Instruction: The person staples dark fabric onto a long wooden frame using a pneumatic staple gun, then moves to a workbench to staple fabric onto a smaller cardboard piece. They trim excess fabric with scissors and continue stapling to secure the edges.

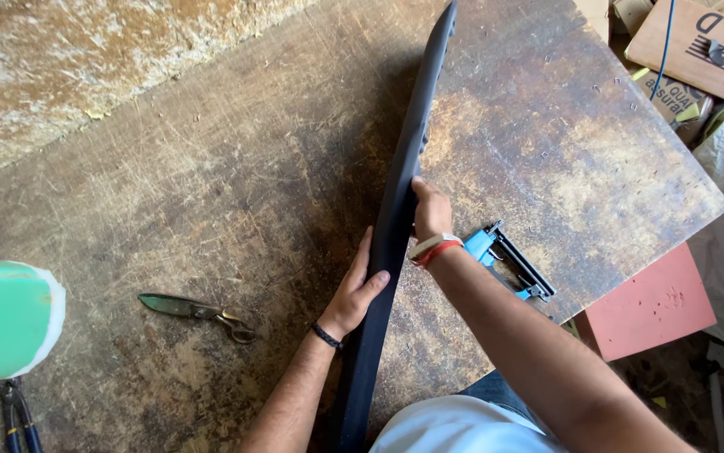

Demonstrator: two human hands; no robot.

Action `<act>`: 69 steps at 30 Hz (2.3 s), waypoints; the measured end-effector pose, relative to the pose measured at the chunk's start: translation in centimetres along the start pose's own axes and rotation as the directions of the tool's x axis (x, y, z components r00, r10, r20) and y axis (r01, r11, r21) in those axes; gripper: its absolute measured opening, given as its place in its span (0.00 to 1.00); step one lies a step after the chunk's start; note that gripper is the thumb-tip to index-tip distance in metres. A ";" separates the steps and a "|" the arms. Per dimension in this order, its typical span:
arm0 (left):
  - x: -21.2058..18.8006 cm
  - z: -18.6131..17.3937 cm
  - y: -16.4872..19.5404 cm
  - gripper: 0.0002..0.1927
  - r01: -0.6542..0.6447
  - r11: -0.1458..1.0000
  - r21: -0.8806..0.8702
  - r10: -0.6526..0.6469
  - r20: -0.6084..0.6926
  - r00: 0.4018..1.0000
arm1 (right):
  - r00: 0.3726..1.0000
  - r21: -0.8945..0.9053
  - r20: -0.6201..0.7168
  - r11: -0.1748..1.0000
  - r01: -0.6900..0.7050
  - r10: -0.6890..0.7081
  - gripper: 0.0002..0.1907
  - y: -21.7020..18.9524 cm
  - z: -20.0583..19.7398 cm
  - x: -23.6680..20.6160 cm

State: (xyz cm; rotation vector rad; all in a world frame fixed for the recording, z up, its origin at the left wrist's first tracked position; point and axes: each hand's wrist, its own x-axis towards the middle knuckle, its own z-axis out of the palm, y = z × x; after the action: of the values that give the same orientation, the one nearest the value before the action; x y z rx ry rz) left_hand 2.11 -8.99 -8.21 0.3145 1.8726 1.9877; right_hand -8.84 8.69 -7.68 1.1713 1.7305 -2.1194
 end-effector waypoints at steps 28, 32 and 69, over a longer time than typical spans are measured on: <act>11.2 -1.9 1.5 0.42 0.075 0.918 0.389 -0.070 -0.025 0.997 | 0.899 0.146 -0.027 0.888 0.436 -0.437 0.19 4.7 3.3 2.5; 10.2 -1.5 3.8 0.47 0.268 0.733 0.625 -0.259 -0.109 0.960 | 0.937 0.269 0.062 0.910 0.315 -0.343 0.17 3.9 2.7 1.8; 11.6 1.5 7.2 0.57 0.300 0.530 0.793 -0.341 -0.125 0.932 | 0.776 -0.451 0.604 0.725 0.521 -0.182 0.11 -8.0 -11.3 2.0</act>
State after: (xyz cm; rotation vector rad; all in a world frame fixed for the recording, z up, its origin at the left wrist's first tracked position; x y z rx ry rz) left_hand -8.64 -2.87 -2.08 0.2136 2.4819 0.7611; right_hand -9.52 21.89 -3.17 0.0460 2.2016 -1.5851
